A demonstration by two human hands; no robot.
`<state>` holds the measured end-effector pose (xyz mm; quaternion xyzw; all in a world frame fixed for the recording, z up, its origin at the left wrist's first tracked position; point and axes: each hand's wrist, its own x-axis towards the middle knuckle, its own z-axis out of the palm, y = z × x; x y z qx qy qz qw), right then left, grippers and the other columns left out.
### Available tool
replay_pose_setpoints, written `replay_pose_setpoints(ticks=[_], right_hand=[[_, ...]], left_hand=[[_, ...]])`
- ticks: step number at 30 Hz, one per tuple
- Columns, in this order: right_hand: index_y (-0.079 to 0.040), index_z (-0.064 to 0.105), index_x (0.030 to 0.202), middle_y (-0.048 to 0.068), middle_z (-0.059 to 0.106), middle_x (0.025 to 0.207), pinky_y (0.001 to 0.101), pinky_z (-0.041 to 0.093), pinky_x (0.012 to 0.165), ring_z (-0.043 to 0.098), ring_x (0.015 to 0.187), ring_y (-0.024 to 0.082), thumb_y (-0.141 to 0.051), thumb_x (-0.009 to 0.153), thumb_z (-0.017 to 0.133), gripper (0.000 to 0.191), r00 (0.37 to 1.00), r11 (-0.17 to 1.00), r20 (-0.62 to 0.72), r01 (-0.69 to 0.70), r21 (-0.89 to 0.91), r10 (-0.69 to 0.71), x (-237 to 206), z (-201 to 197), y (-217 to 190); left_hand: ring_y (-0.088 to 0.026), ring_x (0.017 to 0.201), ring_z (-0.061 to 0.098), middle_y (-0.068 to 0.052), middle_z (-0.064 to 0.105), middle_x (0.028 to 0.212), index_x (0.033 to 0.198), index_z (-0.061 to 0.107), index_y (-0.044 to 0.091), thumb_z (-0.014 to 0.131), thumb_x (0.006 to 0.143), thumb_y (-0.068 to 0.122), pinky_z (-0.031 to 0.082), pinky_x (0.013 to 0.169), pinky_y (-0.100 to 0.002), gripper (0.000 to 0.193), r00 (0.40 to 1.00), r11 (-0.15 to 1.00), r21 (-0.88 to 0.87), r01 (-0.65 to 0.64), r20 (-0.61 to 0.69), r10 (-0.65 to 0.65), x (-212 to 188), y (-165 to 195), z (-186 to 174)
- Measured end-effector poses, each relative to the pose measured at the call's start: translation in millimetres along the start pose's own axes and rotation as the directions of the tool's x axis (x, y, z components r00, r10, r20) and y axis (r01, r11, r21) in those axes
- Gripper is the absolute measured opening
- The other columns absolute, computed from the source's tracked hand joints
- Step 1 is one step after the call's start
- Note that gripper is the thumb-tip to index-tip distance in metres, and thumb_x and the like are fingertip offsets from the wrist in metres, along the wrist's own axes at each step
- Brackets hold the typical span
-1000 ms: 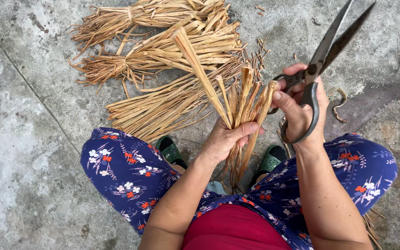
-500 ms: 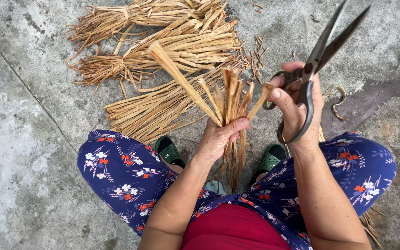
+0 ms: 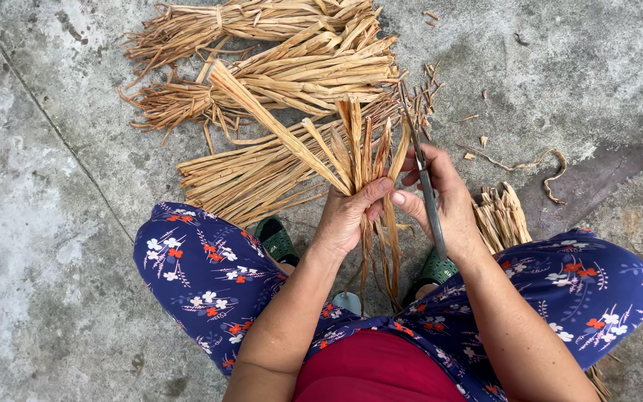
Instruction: The person sits on a concrete floor and uses shears to trim the ends of dried plant strips. They repeatedly pick up small bundles, align the ends, and cut them to a uniform length, placing the trimmed pieces aside.
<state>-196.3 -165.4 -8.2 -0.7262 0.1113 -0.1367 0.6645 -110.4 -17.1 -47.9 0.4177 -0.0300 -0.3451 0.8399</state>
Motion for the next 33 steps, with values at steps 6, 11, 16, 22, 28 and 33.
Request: replay_pose_setpoints(ticks=[6,11,16,22,28,33], right_hand=[[-0.003,0.051,0.142,0.007,0.063,0.121,0.0332,0.054,0.096,0.061,0.108,0.016,-0.045,0.084,0.081,0.078,1.0,0.997,0.009,0.021,-0.074,-0.02,2.6,2.5,-4.9],[-0.003,0.051,0.141,0.004,0.066,0.117,0.0298,0.055,0.093,0.064,0.107,0.012,-0.047,0.088,0.08,0.075,1.0,1.0,-0.003,0.022,-0.01,-0.022,0.1,4.2,-2.1],[-0.003,0.067,0.123,-0.001,0.067,0.088,0.0222,0.05,0.072,0.058,0.08,0.006,-0.037,0.088,0.082,0.051,0.994,0.992,-0.104,-0.051,-0.115,0.039,-1.5,6.3,1.5],[-0.004,0.071,0.111,-0.004,0.06,0.068,0.0196,0.036,0.044,0.049,0.054,0.002,-0.029,0.086,0.081,0.036,0.967,0.98,-0.156,-0.196,0.041,0.2,-1.9,10.2,0.4],[-0.005,0.069,0.114,-0.003,0.059,0.07,0.0199,0.036,0.042,0.049,0.053,0.005,-0.026,0.089,0.081,0.034,0.96,0.975,-0.205,-0.159,0.152,0.189,7.3,-9.2,-5.3],[-0.007,0.06,0.141,-0.002,0.063,0.097,0.0203,0.051,0.075,0.061,0.087,0.006,-0.026,0.094,0.083,0.055,0.975,0.995,-0.202,0.1,0.012,-0.095,11.5,-38.5,-24.1]], left_hand=[[-0.005,0.062,0.055,-0.001,0.068,0.087,0.106,0.072,0.005,0.083,0.088,0.013,0.042,0.047,-0.018,0.023,1.0,0.999,0.019,-0.028,0.006,0.028,0.3,0.7,0.4],[-0.004,0.06,0.054,0.0,0.068,0.086,0.106,0.072,0.005,0.083,0.088,0.014,0.042,0.047,-0.018,0.022,1.0,0.999,0.015,-0.029,-0.005,0.029,0.3,-1.1,-0.5],[-0.004,0.062,0.056,0.0,0.07,0.087,0.106,0.072,0.006,0.083,0.088,0.015,0.042,0.047,-0.018,0.023,1.0,0.999,0.025,-0.028,-0.014,0.028,1.6,-1.5,0.9],[-0.005,0.068,0.06,-0.003,0.072,0.091,0.107,0.073,0.005,0.083,0.088,0.016,0.043,0.048,-0.018,0.024,0.999,0.999,0.02,-0.027,-0.019,0.027,2.6,-0.1,-1.3],[-0.008,0.076,0.066,-0.004,0.073,0.09,0.111,0.073,0.008,0.079,0.091,0.022,0.049,0.056,-0.02,0.025,0.998,0.97,0.241,0.03,0.039,-0.041,5.4,-10.8,-17.0],[-0.011,0.08,0.069,-0.002,0.075,0.087,0.11,0.077,0.008,0.075,0.095,0.031,0.058,0.068,-0.026,0.028,0.998,0.744,0.666,-0.057,0.019,0.059,18.0,-16.8,-34.0]])
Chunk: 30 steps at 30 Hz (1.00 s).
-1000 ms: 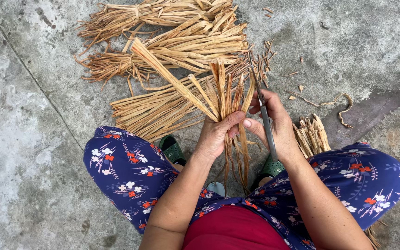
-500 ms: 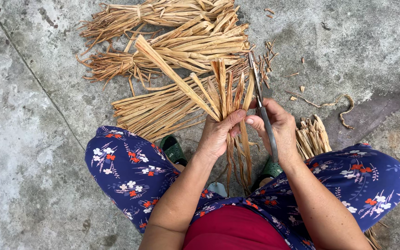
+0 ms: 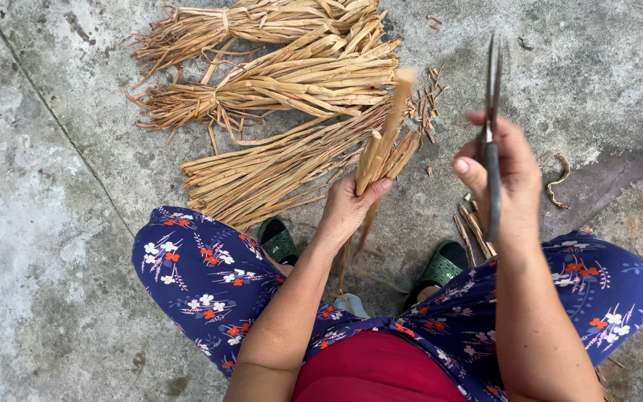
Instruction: The person sits on a concrete floor and uses shears to trim the ends of dried plant strips. They repeatedly pick up small bundles, align the ends, and cut them to a uniform length, placing the trimmed pieces aside.
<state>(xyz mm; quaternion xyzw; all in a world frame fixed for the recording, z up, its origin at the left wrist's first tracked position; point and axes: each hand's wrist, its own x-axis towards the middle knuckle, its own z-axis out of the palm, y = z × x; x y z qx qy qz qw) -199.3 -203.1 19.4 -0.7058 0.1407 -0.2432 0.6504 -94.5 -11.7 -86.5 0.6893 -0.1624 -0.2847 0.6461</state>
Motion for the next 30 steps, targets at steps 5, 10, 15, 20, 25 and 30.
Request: replay_pose_setpoints(ticks=[5,10,15,20,25,30], right_hand=[[-0.009,0.056,0.153,-0.001,0.065,0.108,0.019,0.047,0.081,0.056,0.086,0.004,-0.025,0.09,0.088,0.073,0.998,0.994,-0.008,0.066,-0.091,-0.067,-6.7,-22.2,-28.3],[-0.006,0.059,0.145,0.005,0.065,0.113,0.0243,0.053,0.087,0.063,0.103,0.01,-0.026,0.085,0.088,0.07,0.97,0.896,0.088,0.242,-0.374,-0.225,-4.9,-35.7,-49.2],[-0.01,0.064,0.143,0.008,0.069,0.103,0.0307,0.055,0.076,0.066,0.089,0.016,-0.036,0.08,0.086,0.072,0.98,0.763,0.151,0.194,-0.616,-0.128,2.8,-48.2,-65.4],[-0.025,0.075,0.126,0.005,0.078,0.088,0.0372,0.056,0.059,0.072,0.065,0.021,-0.047,0.067,0.087,0.064,0.916,0.479,0.27,0.102,-0.872,0.296,-0.5,-46.1,-53.9],[-0.015,0.07,0.134,0.009,0.076,0.099,0.0355,0.06,0.068,0.072,0.079,0.021,-0.047,0.076,0.083,0.067,0.983,0.749,0.163,0.042,-0.661,0.089,-4.3,-54.0,-43.2],[-0.012,0.07,0.131,0.014,0.074,0.114,0.0369,0.06,0.083,0.073,0.094,0.023,-0.036,0.08,0.083,0.058,0.969,0.703,0.231,0.101,-0.704,0.092,-5.1,-43.9,-43.3]], left_hand=[[-0.009,0.077,0.072,0.0,0.073,0.084,0.12,0.069,0.012,0.068,0.096,0.037,0.06,0.067,-0.03,0.034,1.0,0.946,0.323,-0.017,-0.014,0.023,0.4,1.2,-5.1],[-0.012,0.072,0.073,-0.004,0.073,0.079,0.119,0.067,0.013,0.067,0.097,0.038,0.064,0.067,-0.033,0.034,0.996,0.937,0.343,0.057,0.043,-0.077,-1.1,8.4,-5.8],[-0.018,0.077,0.075,-0.009,0.077,0.085,0.121,0.065,0.012,0.07,0.094,0.04,0.062,0.069,-0.037,0.039,0.998,0.82,0.571,-0.037,0.059,0.004,-1.1,8.7,-8.4],[-0.021,0.085,0.077,-0.009,0.077,0.092,0.118,0.064,0.012,0.079,0.086,0.04,0.063,0.073,-0.039,0.045,0.995,0.802,0.591,-0.083,0.099,0.03,2.5,8.1,-3.5],[-0.02,0.092,0.078,-0.007,0.079,0.1,0.122,0.066,0.012,0.083,0.085,0.034,0.064,0.08,-0.037,0.046,0.986,0.87,0.468,-0.156,0.131,0.106,-0.2,14.5,-5.5],[-0.02,0.094,0.077,-0.008,0.079,0.101,0.127,0.065,0.013,0.082,0.083,0.032,0.063,0.08,-0.037,0.052,0.981,0.885,0.439,-0.156,0.176,0.085,-0.6,22.4,-0.9]])
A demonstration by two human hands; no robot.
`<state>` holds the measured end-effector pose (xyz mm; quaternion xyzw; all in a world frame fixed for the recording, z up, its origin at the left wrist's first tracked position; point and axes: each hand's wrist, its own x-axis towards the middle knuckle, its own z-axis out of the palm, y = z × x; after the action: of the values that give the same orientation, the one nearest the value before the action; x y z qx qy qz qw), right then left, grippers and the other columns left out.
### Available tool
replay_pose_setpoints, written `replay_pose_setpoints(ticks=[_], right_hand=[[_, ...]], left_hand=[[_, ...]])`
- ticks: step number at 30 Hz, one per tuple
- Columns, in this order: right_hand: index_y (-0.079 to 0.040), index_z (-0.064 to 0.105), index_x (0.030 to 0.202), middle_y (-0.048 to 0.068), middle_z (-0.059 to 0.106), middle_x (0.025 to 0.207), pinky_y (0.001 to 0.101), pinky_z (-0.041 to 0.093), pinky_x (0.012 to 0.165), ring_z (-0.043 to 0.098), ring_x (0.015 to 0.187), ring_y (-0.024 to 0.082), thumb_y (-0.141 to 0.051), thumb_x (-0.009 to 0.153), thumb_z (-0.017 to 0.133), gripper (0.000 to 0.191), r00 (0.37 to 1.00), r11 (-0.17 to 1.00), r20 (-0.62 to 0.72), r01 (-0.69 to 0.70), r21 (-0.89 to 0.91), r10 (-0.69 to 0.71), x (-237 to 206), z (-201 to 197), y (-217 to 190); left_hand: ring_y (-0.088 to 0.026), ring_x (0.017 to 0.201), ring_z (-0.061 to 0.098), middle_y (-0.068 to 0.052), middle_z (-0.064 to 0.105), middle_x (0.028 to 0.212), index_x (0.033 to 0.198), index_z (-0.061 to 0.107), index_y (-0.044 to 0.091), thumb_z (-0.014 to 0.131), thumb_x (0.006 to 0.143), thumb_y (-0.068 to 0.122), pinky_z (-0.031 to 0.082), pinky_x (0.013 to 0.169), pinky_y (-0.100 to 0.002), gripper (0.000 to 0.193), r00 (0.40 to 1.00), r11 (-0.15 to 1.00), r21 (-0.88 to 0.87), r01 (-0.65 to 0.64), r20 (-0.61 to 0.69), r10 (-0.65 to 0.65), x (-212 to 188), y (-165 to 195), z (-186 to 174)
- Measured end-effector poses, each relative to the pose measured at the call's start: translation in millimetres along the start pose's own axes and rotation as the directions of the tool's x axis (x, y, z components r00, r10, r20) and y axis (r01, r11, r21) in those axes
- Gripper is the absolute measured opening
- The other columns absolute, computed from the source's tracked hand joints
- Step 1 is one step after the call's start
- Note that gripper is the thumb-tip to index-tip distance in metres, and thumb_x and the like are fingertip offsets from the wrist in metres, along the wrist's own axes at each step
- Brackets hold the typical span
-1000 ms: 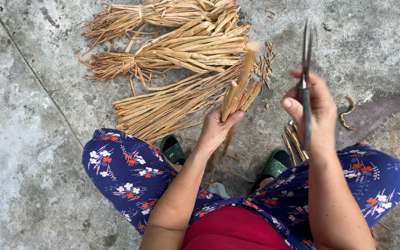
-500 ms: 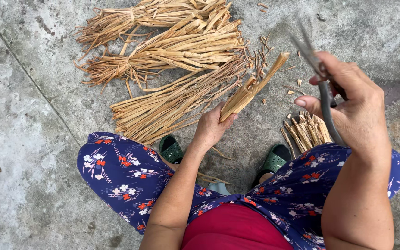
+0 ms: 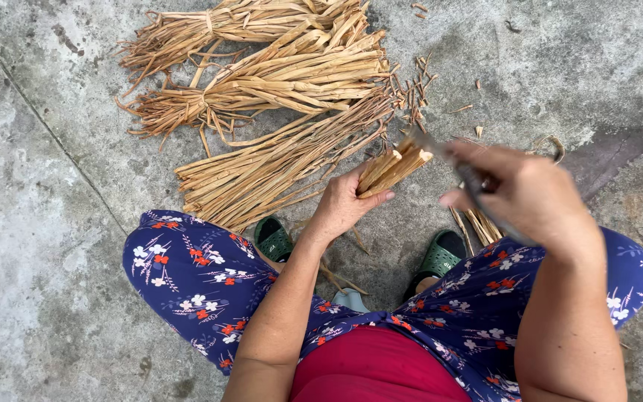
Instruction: The person sits on a concrete floor and uses shears to trim the ends of dried plant strips. They repeatedly pick up small bundles, align the ends, and cut them to a uniform length, placing the trimmed pieces aside.
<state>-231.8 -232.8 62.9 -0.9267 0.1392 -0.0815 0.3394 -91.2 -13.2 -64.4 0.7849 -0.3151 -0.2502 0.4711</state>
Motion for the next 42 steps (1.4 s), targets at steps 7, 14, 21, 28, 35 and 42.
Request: replay_pose_setpoints(ticks=[7,14,21,28,35,42], right_hand=[[-0.007,0.068,0.138,0.012,0.074,0.118,0.036,0.06,0.086,0.072,0.102,0.023,-0.035,0.076,0.087,0.071,0.991,0.985,-0.119,0.078,0.155,-0.06,3.0,2.3,-10.4],[-0.004,0.067,0.136,0.015,0.072,0.124,0.0371,0.058,0.09,0.07,0.109,0.024,-0.033,0.075,0.089,0.071,0.993,0.973,-0.082,0.099,0.209,-0.084,4.3,17.5,-10.9],[-0.005,0.065,0.139,0.013,0.07,0.119,0.0323,0.056,0.089,0.066,0.106,0.018,-0.024,0.077,0.088,0.068,0.997,0.963,-0.073,0.033,0.268,-0.014,3.6,33.0,7.6],[-0.01,0.053,0.151,0.012,0.074,0.115,0.0282,0.052,0.075,0.061,0.088,0.015,-0.005,0.083,0.087,0.076,0.973,0.676,-0.059,-0.112,0.728,0.225,12.2,51.8,7.1],[-0.011,0.041,0.155,0.01,0.068,0.133,0.028,0.057,0.094,0.066,0.116,0.015,0.002,0.086,0.087,0.085,0.986,0.674,-0.159,0.147,0.724,-0.045,9.3,87.8,-7.8],[-0.003,0.062,0.14,0.013,0.072,0.113,0.034,0.06,0.088,0.071,0.099,0.021,-0.001,0.097,0.092,0.053,0.919,0.986,-0.359,0.166,-0.021,-0.162,1.3,16.6,-0.7]], left_hand=[[-0.025,0.081,0.078,-0.011,0.077,0.089,0.112,0.065,0.01,0.08,0.089,0.031,0.064,0.071,-0.04,0.035,0.987,0.979,0.196,-0.051,-0.137,0.079,2.7,4.3,1.5],[-0.021,0.083,0.078,-0.008,0.077,0.089,0.116,0.066,0.011,0.08,0.088,0.031,0.065,0.072,-0.038,0.037,0.988,0.982,0.18,-0.052,-0.136,0.077,5.4,7.5,2.4],[-0.016,0.084,0.078,-0.007,0.078,0.094,0.123,0.067,0.013,0.076,0.088,0.029,0.066,0.073,-0.034,0.039,1.0,1.0,0.011,0.024,-0.017,-0.024,12.7,5.9,4.9],[-0.016,0.084,0.073,-0.006,0.072,0.095,0.108,0.07,0.004,0.071,0.097,0.025,0.067,0.078,-0.032,0.024,0.959,0.699,-0.689,-0.19,-0.281,-0.017,38.2,34.3,-21.9],[-0.014,0.079,0.062,-0.004,0.064,0.086,0.107,0.067,0.004,0.076,0.107,0.028,0.056,0.08,-0.031,0.026,0.917,0.265,-0.879,-0.397,-0.367,0.157,36.6,91.6,-2.5],[-0.018,0.123,0.056,-0.006,0.059,0.131,0.135,0.053,0.009,0.085,0.101,0.035,0.051,0.114,-0.037,0.053,0.847,0.406,-0.81,-0.424,-0.194,0.496,45.5,102.9,-4.5]])
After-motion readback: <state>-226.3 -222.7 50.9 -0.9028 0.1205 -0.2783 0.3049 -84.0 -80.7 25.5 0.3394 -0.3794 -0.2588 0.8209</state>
